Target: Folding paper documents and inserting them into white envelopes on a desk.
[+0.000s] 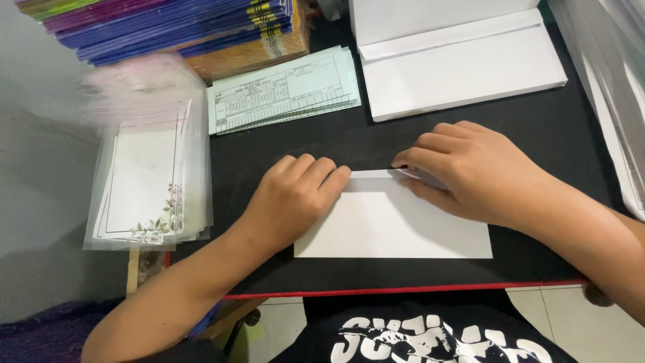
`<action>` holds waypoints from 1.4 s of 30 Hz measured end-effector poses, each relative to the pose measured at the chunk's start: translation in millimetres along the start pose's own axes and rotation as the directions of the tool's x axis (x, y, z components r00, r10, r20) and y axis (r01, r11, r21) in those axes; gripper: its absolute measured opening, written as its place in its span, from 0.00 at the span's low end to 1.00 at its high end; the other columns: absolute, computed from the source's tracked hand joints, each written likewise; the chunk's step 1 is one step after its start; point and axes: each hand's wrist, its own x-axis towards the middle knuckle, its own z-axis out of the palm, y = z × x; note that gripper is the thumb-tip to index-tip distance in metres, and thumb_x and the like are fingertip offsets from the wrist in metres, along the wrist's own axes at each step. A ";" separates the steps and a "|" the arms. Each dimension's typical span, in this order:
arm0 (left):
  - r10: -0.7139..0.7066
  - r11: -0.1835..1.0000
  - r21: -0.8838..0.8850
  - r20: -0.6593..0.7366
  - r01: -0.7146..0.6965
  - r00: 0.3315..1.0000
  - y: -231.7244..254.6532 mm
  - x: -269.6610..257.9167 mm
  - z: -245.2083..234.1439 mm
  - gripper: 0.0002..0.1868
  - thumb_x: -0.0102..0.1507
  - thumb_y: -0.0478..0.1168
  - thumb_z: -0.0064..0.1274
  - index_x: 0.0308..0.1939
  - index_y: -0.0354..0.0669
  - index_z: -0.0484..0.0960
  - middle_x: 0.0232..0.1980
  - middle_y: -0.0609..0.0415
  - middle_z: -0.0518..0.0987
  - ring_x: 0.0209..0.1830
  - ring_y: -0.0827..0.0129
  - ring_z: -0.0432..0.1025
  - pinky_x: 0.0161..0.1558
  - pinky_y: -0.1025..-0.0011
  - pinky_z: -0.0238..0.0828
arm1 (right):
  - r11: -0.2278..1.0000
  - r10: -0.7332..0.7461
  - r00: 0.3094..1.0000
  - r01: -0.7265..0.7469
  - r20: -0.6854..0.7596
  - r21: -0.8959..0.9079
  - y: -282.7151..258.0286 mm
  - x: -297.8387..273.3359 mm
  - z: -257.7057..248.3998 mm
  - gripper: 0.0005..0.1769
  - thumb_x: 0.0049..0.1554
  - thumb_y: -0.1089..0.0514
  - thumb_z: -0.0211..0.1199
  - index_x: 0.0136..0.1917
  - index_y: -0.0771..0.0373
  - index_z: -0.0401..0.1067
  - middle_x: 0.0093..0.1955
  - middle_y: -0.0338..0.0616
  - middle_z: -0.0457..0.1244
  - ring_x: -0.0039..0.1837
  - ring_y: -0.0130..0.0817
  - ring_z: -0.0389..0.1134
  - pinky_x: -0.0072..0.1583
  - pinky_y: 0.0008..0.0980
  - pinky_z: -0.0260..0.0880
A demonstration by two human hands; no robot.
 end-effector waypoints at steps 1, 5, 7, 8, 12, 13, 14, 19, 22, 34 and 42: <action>-0.025 1.000 -0.019 -0.007 0.025 1.000 -1.7 -0.9 2.3 0.07 0.57 0.28 0.47 0.33 0.45 0.73 0.26 0.59 0.65 0.21 0.70 0.57 0.23 0.75 0.53 | 0.999 0.020 1.000 -0.021 -0.007 -0.045 0.8 0.4 0.5 0.11 0.53 0.51 0.57 0.47 0.57 0.70 0.34 0.35 0.61 0.36 0.37 0.60 0.38 0.36 0.62; -0.115 0.984 -0.136 -0.021 0.111 0.993 -7.3 1.6 0.4 0.06 0.61 0.33 0.48 0.42 0.42 0.76 0.25 0.58 0.68 0.20 0.69 0.60 0.24 0.73 0.53 | 0.990 0.110 0.991 -0.116 -0.070 -0.079 1.1 3.2 0.5 0.14 0.55 0.54 0.55 0.54 0.59 0.68 0.34 0.37 0.62 0.39 0.39 0.61 0.42 0.35 0.61; -0.125 0.988 -0.099 -0.042 0.121 0.991 -10.4 3.2 -0.7 0.06 0.61 0.33 0.49 0.42 0.43 0.76 0.26 0.58 0.67 0.20 0.70 0.58 0.25 0.73 0.52 | 0.986 0.084 0.991 -0.098 -0.103 -0.138 2.6 2.9 4.1 0.16 0.53 0.53 0.58 0.54 0.57 0.68 0.41 0.40 0.62 0.45 0.40 0.61 0.45 0.36 0.62; -0.134 0.990 -0.063 -0.062 0.130 0.989 -11.9 4.3 -1.2 0.06 0.62 0.32 0.50 0.42 0.43 0.76 0.28 0.58 0.66 0.19 0.71 0.57 0.25 0.74 0.51 | 0.977 0.059 0.989 -0.084 -0.133 -0.195 3.6 2.8 5.8 0.18 0.51 0.52 0.61 0.55 0.56 0.67 0.48 0.42 0.61 0.50 0.41 0.62 0.49 0.37 0.63; -0.144 0.985 -0.102 -0.061 0.137 0.988 -12.9 2.0 0.1 0.06 0.56 0.29 0.53 0.30 0.45 0.76 0.34 0.55 0.68 0.30 0.64 0.61 0.33 0.69 0.56 | 0.988 0.037 0.992 -0.054 -0.122 -0.141 -3.7 4.4 2.2 0.09 0.52 0.54 0.60 0.47 0.53 0.71 0.48 0.41 0.60 0.49 0.43 0.60 0.47 0.39 0.61; -0.121 0.986 -0.113 -0.007 0.119 0.993 -12.2 1.4 -1.2 0.06 0.59 0.42 0.50 0.33 0.45 0.76 0.33 0.56 0.69 0.29 0.64 0.62 0.33 0.69 0.55 | 0.994 0.038 0.994 -0.048 -0.101 -0.097 -5.1 4.3 2.1 0.07 0.52 0.54 0.59 0.45 0.54 0.72 0.44 0.39 0.61 0.45 0.40 0.61 0.44 0.37 0.60; -0.096 0.987 -0.125 0.047 0.101 0.994 -11.4 0.9 -2.3 0.17 0.61 0.55 0.48 0.36 0.45 0.77 0.31 0.57 0.71 0.28 0.65 0.62 0.32 0.69 0.54 | 0.998 0.038 0.996 -0.042 -0.079 -0.053 -6.6 4.1 2.2 0.06 0.53 0.54 0.58 0.43 0.55 0.73 0.40 0.37 0.62 0.42 0.37 0.62 0.42 0.35 0.60; -0.118 0.972 -0.187 0.116 0.139 0.986 -4.0 0.6 -8.7 0.29 0.59 0.64 0.42 0.41 0.39 0.76 0.34 0.52 0.71 0.28 0.62 0.63 0.29 0.68 0.56 | 0.998 0.037 0.997 -0.040 -0.069 -0.041 -8.8 3.4 3.9 0.09 0.52 0.51 0.59 0.40 0.58 0.72 0.39 0.37 0.62 0.39 0.38 0.61 0.40 0.34 0.61; -0.142 0.971 -0.174 0.120 0.161 0.983 3.1 1.8 -12.2 0.30 0.57 0.67 0.42 0.37 0.41 0.74 0.33 0.53 0.70 0.28 0.63 0.62 0.27 0.68 0.56 | 0.998 0.070 0.997 -0.070 -0.024 -0.007 -10.4 3.6 4.3 0.15 0.50 0.45 0.60 0.43 0.58 0.70 0.39 0.39 0.61 0.37 0.39 0.60 0.39 0.35 0.61; -0.261 0.945 -0.116 0.287 0.304 0.922 -8.1 -0.8 -5.9 0.25 0.57 0.62 0.42 0.45 0.47 0.72 0.38 0.55 0.70 0.33 0.63 0.64 0.33 0.67 0.60 | 0.997 0.075 0.993 -0.078 0.087 0.028 -16.1 5.3 5.0 0.27 0.46 0.34 0.59 0.49 0.55 0.68 0.44 0.40 0.59 0.43 0.39 0.58 0.45 0.36 0.59; -0.372 0.882 0.316 0.012 0.349 0.928 -52.8 -22.7 12.6 0.08 0.54 0.39 0.59 0.35 0.51 0.76 0.49 0.57 0.76 0.50 0.61 0.68 0.53 0.59 0.58 | 0.998 0.051 0.995 -0.054 0.083 0.037 -17.3 6.2 2.8 0.24 0.49 0.37 0.57 0.49 0.54 0.68 0.44 0.41 0.60 0.43 0.38 0.58 0.46 0.36 0.59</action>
